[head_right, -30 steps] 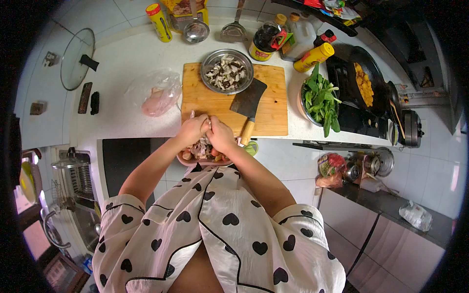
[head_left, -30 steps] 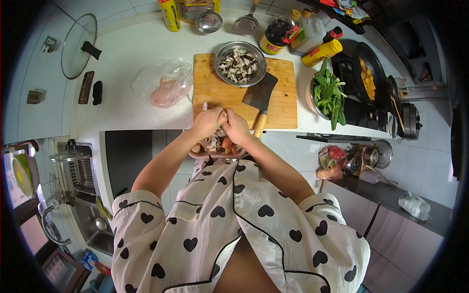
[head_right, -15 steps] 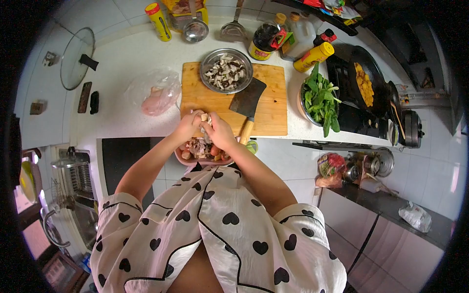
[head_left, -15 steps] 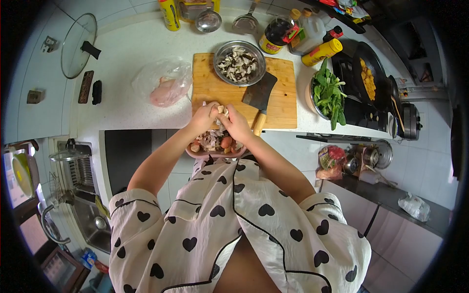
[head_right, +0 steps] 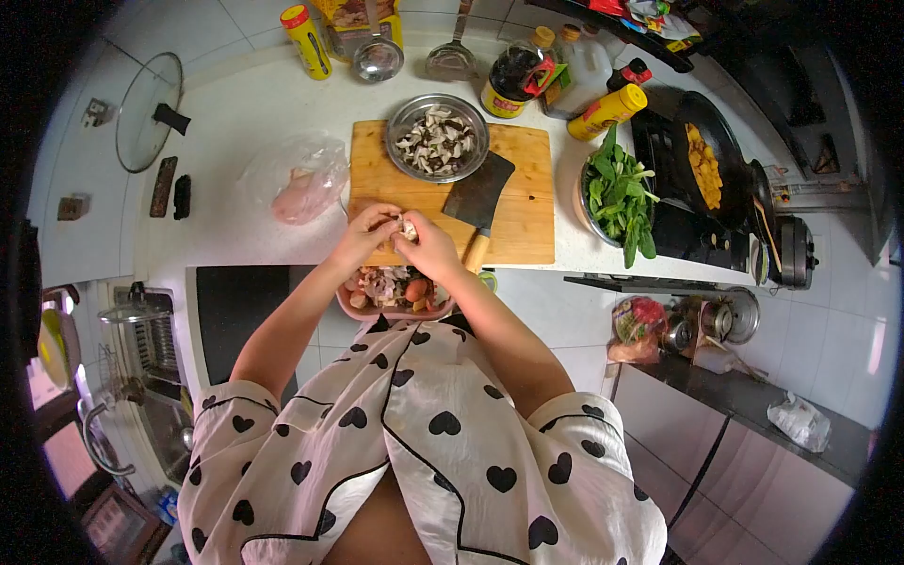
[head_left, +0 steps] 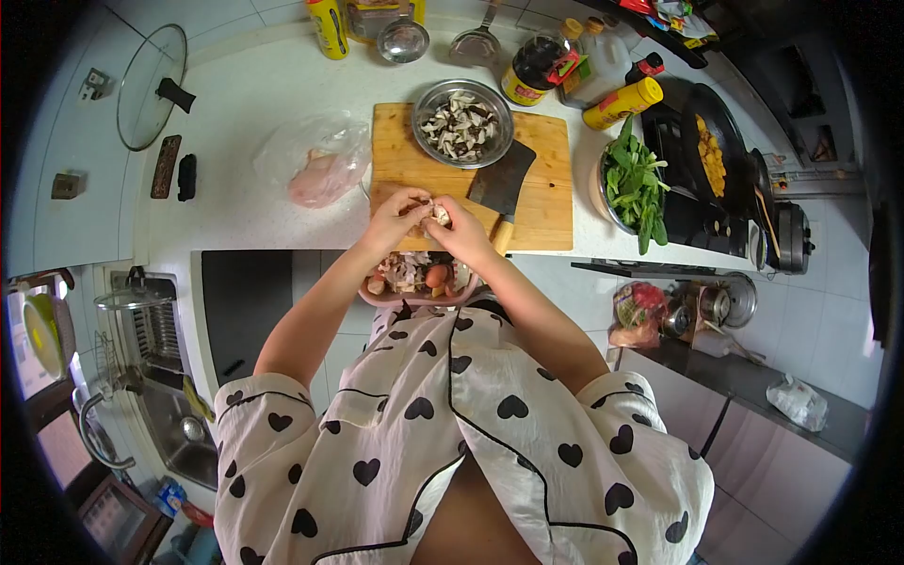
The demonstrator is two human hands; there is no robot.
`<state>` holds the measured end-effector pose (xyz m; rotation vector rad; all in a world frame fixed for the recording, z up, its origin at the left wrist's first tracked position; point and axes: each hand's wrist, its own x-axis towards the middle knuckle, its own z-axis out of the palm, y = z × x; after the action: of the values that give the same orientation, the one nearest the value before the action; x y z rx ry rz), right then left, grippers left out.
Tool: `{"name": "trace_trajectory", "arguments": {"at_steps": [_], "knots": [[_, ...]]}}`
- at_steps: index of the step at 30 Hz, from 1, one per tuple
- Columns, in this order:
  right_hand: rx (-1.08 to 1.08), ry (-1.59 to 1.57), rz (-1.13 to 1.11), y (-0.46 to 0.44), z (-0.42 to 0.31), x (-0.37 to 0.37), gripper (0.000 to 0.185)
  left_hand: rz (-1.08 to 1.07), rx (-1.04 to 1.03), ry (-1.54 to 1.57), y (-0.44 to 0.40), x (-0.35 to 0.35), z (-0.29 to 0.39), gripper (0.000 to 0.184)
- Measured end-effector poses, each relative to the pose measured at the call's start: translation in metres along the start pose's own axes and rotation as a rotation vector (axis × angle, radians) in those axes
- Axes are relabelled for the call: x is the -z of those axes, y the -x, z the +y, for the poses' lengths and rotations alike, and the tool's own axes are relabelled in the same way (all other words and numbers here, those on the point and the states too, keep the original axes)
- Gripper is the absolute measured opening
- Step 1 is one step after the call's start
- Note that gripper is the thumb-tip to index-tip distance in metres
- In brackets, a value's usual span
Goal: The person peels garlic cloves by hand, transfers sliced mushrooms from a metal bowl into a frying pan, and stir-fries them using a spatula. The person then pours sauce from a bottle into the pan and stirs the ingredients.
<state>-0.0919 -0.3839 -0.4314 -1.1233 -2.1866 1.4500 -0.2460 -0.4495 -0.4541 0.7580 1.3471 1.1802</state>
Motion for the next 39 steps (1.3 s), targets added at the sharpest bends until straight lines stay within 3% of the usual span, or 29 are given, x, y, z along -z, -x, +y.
{"name": "trace_trajectory", "arguments": {"at_steps": [1, 4, 7, 8, 14, 17, 20, 23, 26, 33, 39], "knots": [[-0.027, 0.009, -0.022, 0.0, 0.001, 0.001, 0.037, -0.021, -0.014, 0.007, 0.0, 0.001, -0.002, 0.037], [-0.081, 0.038, -0.026, -0.001, 0.008, 0.006, 0.041, 0.241, 0.028, 0.128, 0.001, 0.0, -0.005, 0.046], [-0.116, 0.061, 0.047, -0.001, 0.016, 0.01, 0.044, 0.224, -0.05, 0.057, -0.013, 0.019, -0.019, 0.051], [-0.152, 0.069, 0.041, -0.001, 0.013, 0.013, 0.045, 0.243, -0.196, -0.063, -0.022, 0.023, -0.034, 0.046], [-0.166, -0.133, 0.011, -0.004, 0.028, 0.004, 0.046, 0.146, -0.26, -0.974, -0.039, 0.011, -0.002, 0.032], [-0.078, -0.189, 0.022, -0.004, 0.028, 0.005, 0.039, 0.031, -0.121, -0.973, -0.046, 0.01, -0.009, 0.031], [-0.062, -0.264, -0.01, -0.001, 0.024, 0.01, 0.037, 0.145, -0.366, -1.082, -0.04, 0.009, -0.011, 0.027], [-0.101, -0.271, -0.039, 0.0, 0.02, 0.012, 0.038, 0.238, -0.475, -0.953, -0.023, 0.006, 0.001, 0.024], [-0.035, -0.108, -0.011, 0.002, 0.012, 0.013, 0.039, 0.208, -0.414, -0.756, 0.011, -0.011, 0.031, 0.023], [0.065, 0.213, 0.028, 0.008, -0.006, 0.004, 0.034, 0.21, -0.153, -0.902, 0.027, -0.02, 0.031, 0.034], [0.167, 0.282, 0.033, 0.01, -0.012, 0.005, 0.033, 0.122, -0.151, -0.915, 0.031, -0.018, 0.032, 0.035]]}}
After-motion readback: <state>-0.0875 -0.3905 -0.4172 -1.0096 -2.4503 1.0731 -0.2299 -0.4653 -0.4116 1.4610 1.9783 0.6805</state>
